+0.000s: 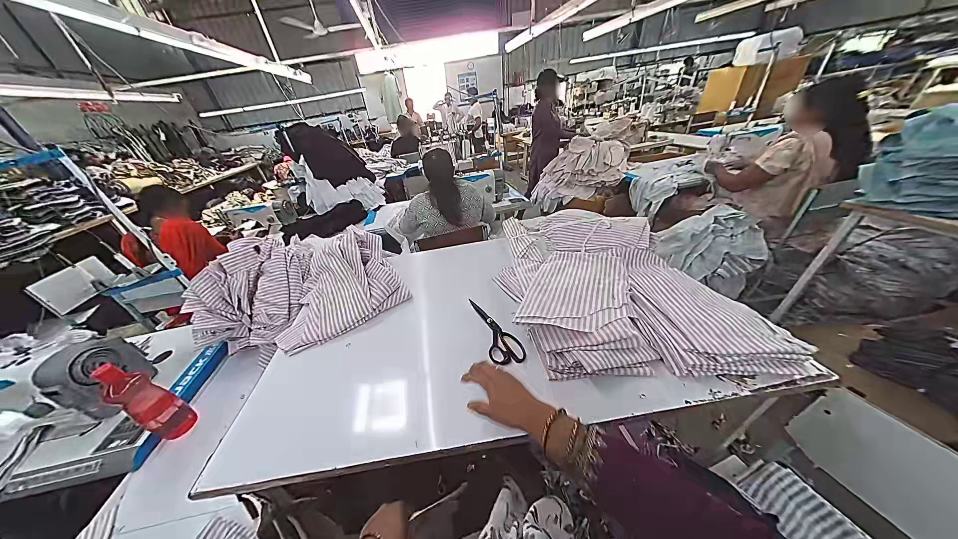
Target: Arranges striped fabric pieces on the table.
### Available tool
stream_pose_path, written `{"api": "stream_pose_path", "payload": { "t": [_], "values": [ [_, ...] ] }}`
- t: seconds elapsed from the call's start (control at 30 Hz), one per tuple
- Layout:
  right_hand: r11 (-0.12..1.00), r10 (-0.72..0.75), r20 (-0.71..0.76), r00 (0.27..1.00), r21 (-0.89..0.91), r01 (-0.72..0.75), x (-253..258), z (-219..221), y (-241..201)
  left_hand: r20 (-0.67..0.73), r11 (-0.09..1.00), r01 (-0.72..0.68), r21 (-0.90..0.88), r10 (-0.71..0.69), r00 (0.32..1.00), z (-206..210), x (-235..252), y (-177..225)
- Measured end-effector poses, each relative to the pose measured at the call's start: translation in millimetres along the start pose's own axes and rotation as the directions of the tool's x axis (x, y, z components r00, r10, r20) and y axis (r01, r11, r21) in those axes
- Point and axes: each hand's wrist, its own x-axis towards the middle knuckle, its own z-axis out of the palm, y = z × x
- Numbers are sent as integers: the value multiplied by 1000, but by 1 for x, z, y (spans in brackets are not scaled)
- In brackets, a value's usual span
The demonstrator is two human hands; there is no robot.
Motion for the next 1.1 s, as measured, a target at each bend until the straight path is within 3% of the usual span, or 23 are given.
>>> {"api": "stream_pose_path", "payload": {
  "t": [0.07, 0.1, 0.17, 0.27, 0.3, 0.37, 0.43, 0.5, 0.57, 0.6, 0.67, 0.7, 0.77, 0.83, 0.93, 0.97, 1.03, 1.1],
  "values": [
    [951, -303, 80, 950, 96, 295, -28, 29, -24, -41, 979, -199, 46, 201, 979, -39, -15, 44],
    [928, -369, 135, 920, 111, 356, -39, 36, -31, -87, 954, -295, 46, 298, 951, -57, -28, 60],
    [935, -355, 127, 926, 77, 348, -59, 34, -28, -214, 873, -486, 33, 481, 850, -82, -52, 71],
    [926, -374, -168, 912, -6, 379, -96, 12, -2, -356, 682, -730, 40, 693, 627, -90, -57, 64],
    [913, -402, -291, 868, -52, 405, -112, 1, 4, -294, 646, -763, 17, 733, 614, -91, -54, 63],
    [907, -416, -477, 774, -154, 393, -144, -25, 18, -63, 660, -751, 27, 751, 658, -89, -42, 69],
    [938, -345, -632, 694, -254, 236, -175, -48, 36, 119, 735, -672, 93, 662, 740, -77, -25, 82],
    [953, -180, -777, 603, -290, -90, -192, -57, 55, 203, 798, -588, 133, 559, 804, -71, -13, 98],
    [908, 40, -851, 523, -188, -375, -202, -49, 66, 185, 807, -587, 55, 570, 801, -71, -4, 113],
    [889, 161, -848, 505, -99, -448, -207, -41, 64, 119, 782, -620, -68, 623, 773, -69, -1, 120],
    [918, 318, -765, 560, 100, -385, -214, -27, 45, -134, 599, -652, -465, 680, 721, -55, 5, 143],
    [941, 333, -687, 646, 195, -278, -215, -17, 34, -227, 436, -607, -665, 656, 719, -47, 2, 161],
    [933, 252, -479, 841, 352, -79, -212, 5, 9, -194, 211, -435, -876, 671, 716, -35, -10, 192],
    [919, 163, -347, 924, 395, -14, -205, 17, -9, -69, 203, -356, -912, 780, 622, -31, -16, 212],
    [857, 129, -260, 957, 515, 24, -206, 14, -18, -55, 225, -407, -885, 818, 572, -48, -20, 237],
    [825, 89, -298, 951, 557, 97, -206, 15, -19, -114, 179, -467, -866, 838, 533, -61, -23, 243],
    [771, -19, -336, 942, 595, 228, -202, 20, -24, -332, -18, -597, -802, 844, 422, -93, -38, 248],
    [781, -21, -214, 977, 607, 149, -189, 26, -28, -628, -253, -711, -656, 705, 329, -134, -61, 244]
  ]
}}
